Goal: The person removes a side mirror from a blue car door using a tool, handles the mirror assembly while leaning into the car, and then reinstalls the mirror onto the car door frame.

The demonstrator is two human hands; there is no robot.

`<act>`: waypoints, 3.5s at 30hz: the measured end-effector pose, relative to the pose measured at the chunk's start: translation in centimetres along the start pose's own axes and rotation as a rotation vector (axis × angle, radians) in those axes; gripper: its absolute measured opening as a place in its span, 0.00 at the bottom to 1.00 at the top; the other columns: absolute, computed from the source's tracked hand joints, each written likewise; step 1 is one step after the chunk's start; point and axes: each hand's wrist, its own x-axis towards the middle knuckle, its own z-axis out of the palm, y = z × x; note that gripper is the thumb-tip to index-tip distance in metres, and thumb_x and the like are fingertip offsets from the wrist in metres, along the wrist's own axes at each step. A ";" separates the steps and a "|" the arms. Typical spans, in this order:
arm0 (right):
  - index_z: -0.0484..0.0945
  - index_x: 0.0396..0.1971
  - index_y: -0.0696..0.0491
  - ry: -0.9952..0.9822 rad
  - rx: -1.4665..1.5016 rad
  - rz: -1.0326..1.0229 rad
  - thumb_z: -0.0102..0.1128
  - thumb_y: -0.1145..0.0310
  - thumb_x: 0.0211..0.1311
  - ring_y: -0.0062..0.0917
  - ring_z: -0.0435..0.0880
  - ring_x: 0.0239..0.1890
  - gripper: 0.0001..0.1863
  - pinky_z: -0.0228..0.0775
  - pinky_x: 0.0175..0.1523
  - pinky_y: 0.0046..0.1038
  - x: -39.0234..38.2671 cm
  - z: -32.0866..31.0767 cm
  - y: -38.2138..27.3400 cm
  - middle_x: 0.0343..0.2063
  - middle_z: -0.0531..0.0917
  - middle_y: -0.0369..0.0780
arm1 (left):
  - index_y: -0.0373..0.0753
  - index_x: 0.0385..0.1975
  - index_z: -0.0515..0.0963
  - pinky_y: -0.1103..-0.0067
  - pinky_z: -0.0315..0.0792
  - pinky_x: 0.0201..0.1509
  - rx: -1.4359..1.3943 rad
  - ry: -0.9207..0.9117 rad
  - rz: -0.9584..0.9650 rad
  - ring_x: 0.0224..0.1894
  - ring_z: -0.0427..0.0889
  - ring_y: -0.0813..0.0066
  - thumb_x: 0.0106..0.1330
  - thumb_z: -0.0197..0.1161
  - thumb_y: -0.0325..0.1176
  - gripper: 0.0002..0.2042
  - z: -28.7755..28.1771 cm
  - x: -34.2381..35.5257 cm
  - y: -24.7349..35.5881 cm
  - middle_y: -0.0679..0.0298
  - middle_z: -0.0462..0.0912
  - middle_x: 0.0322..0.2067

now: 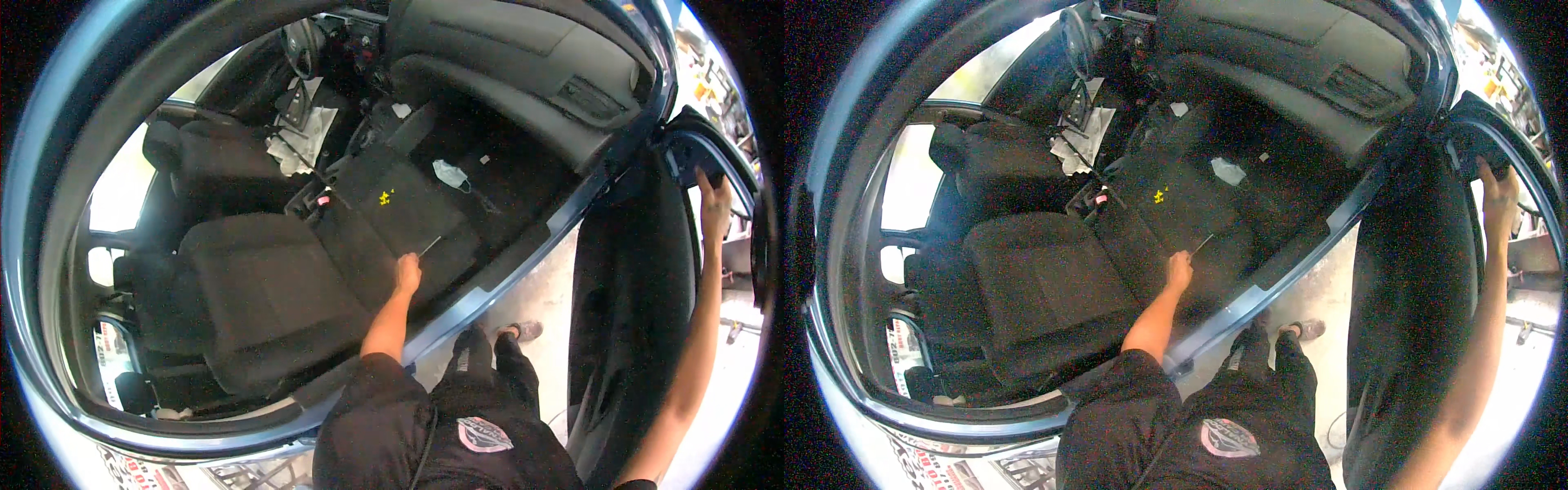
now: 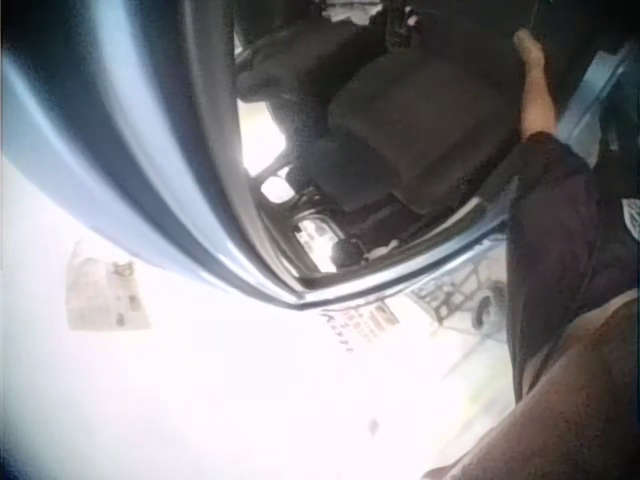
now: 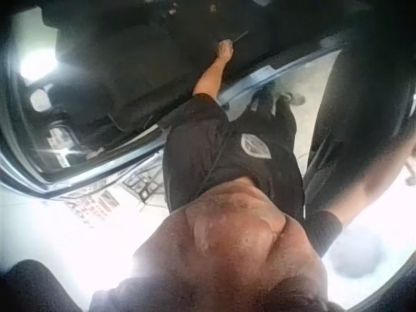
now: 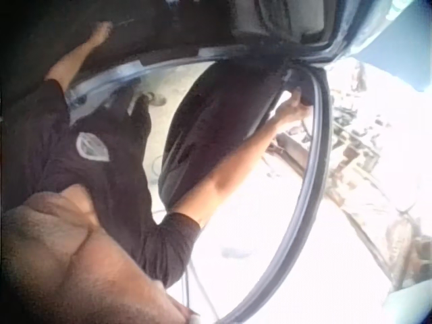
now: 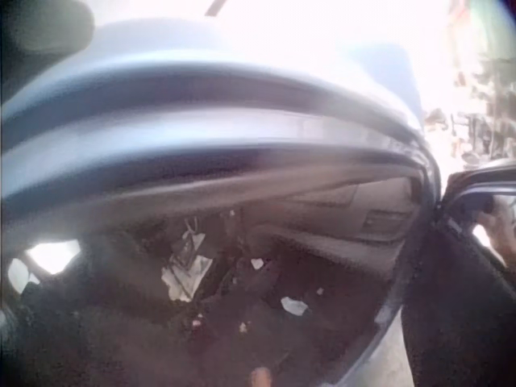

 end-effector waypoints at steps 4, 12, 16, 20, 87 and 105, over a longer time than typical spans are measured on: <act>0.83 0.50 0.56 0.027 -0.049 -0.097 0.64 0.68 0.69 0.44 0.82 0.44 0.14 0.73 0.51 0.37 0.0 -0.6 -1.8 0.42 0.83 0.51 | 0.32 0.29 0.82 0.54 0.77 0.49 0.066 0.116 0.060 0.43 0.83 0.41 0.54 0.64 0.21 0.04 -0.1 -0.7 1.4 0.44 0.84 0.37; 0.84 0.43 0.62 0.050 0.339 0.217 0.70 0.65 0.66 0.36 0.84 0.39 0.15 0.73 0.52 0.34 -0.2 -2.1 -4.4 0.36 0.87 0.46 | 0.32 0.22 0.83 0.56 0.78 0.48 -0.194 0.134 -0.097 0.41 0.85 0.42 0.52 0.66 0.21 0.01 -0.5 -0.2 1.9 0.44 0.86 0.32; 0.83 0.42 0.60 0.013 0.380 0.318 0.68 0.64 0.65 0.42 0.82 0.42 0.14 0.71 0.51 0.41 -0.3 -1.5 -4.7 0.38 0.84 0.50 | 0.36 0.43 0.82 0.54 0.77 0.48 0.139 -0.072 -0.040 0.46 0.84 0.43 0.61 0.65 0.25 0.11 0.5 0.6 2.0 0.45 0.85 0.41; 0.75 0.57 0.62 0.018 0.375 0.376 0.66 0.57 0.63 0.52 0.77 0.56 0.29 0.63 0.65 0.46 -0.6 0.6 -7.0 0.52 0.79 0.60 | 0.34 0.38 0.82 0.55 0.78 0.51 0.093 0.076 -0.106 0.45 0.85 0.43 0.61 0.64 0.24 0.07 0.4 -0.6 0.7 0.44 0.86 0.38; 0.88 0.38 0.59 -0.731 0.160 0.234 0.67 0.59 0.58 0.42 0.87 0.40 0.17 0.76 0.50 0.37 18.4 -8.9 -9.8 0.35 0.88 0.50 | 0.33 0.41 0.85 0.82 0.74 0.51 -1.493 -0.336 0.457 0.41 0.83 0.79 0.68 0.69 0.23 0.05 -12.6 11.0 67.2 0.67 0.87 0.37; 0.88 0.44 0.56 -0.667 0.187 0.193 0.59 0.64 0.64 0.41 0.84 0.51 0.15 0.73 0.60 0.37 16.4 -9.5 -8.7 0.44 0.86 0.49 | 0.36 0.38 0.85 0.81 0.74 0.50 -1.535 -0.400 0.521 0.41 0.81 0.80 0.64 0.72 0.22 0.05 -13.0 11.3 67.7 0.69 0.86 0.37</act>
